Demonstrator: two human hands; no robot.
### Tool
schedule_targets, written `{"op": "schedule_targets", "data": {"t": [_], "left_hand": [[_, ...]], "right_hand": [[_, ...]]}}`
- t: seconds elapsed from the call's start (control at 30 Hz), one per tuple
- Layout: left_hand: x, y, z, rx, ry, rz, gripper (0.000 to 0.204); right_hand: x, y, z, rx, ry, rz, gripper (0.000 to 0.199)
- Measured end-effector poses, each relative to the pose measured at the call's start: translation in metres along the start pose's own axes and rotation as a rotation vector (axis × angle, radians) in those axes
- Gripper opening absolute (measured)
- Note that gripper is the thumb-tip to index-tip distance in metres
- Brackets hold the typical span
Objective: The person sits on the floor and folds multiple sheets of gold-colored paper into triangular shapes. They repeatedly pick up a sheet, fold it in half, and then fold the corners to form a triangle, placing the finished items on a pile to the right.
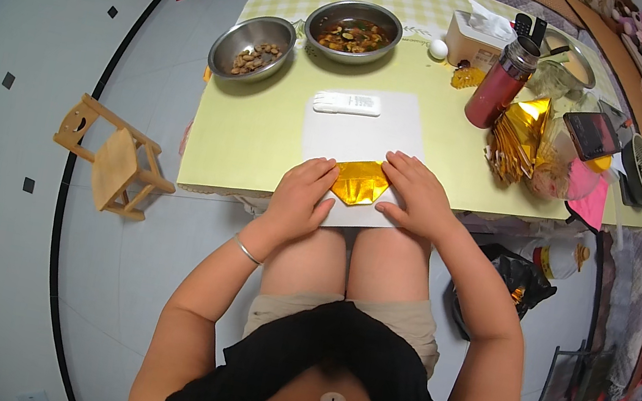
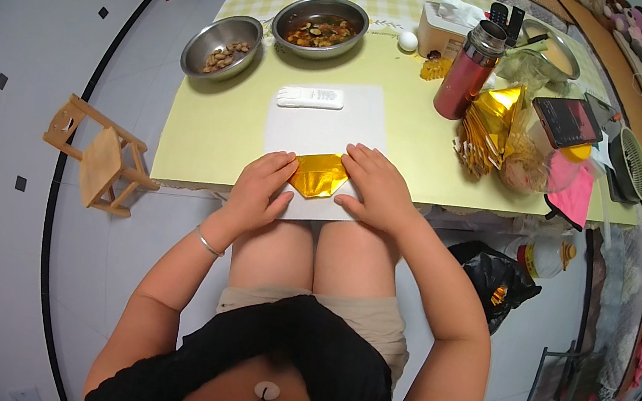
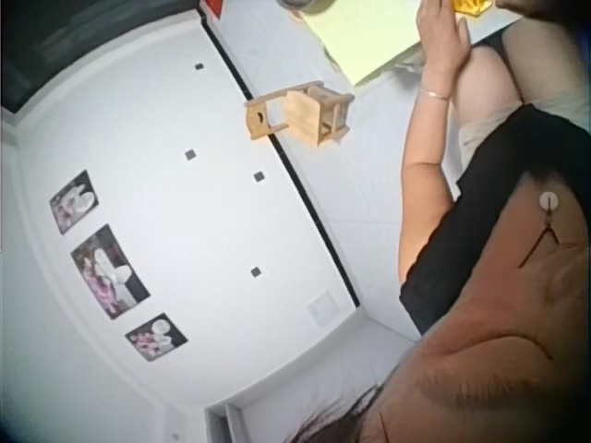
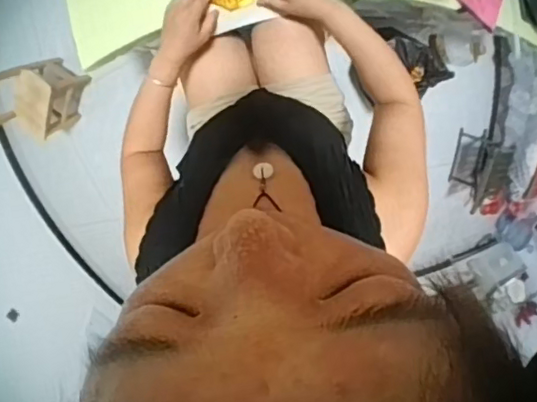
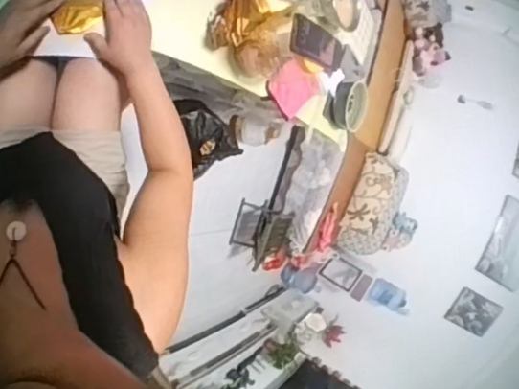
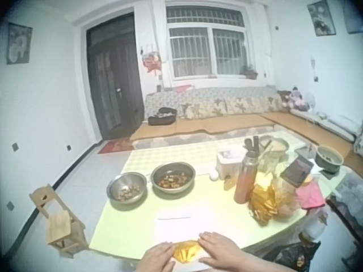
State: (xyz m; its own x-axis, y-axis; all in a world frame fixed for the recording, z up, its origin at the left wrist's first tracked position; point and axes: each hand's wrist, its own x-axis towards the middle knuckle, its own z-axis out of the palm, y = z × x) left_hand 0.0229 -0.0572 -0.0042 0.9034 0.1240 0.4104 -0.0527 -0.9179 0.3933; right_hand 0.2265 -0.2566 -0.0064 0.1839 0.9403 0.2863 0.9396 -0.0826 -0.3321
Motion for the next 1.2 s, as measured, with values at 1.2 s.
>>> {"op": "schedule_targets", "data": {"t": [1.2], "left_hand": [[0.012, -0.003, -0.012, -1.163, 0.466, -0.549, 0.026]], "right_hand": [[0.001, -0.033, -0.018, 1.292, 0.478, 0.591, 0.016]]}}
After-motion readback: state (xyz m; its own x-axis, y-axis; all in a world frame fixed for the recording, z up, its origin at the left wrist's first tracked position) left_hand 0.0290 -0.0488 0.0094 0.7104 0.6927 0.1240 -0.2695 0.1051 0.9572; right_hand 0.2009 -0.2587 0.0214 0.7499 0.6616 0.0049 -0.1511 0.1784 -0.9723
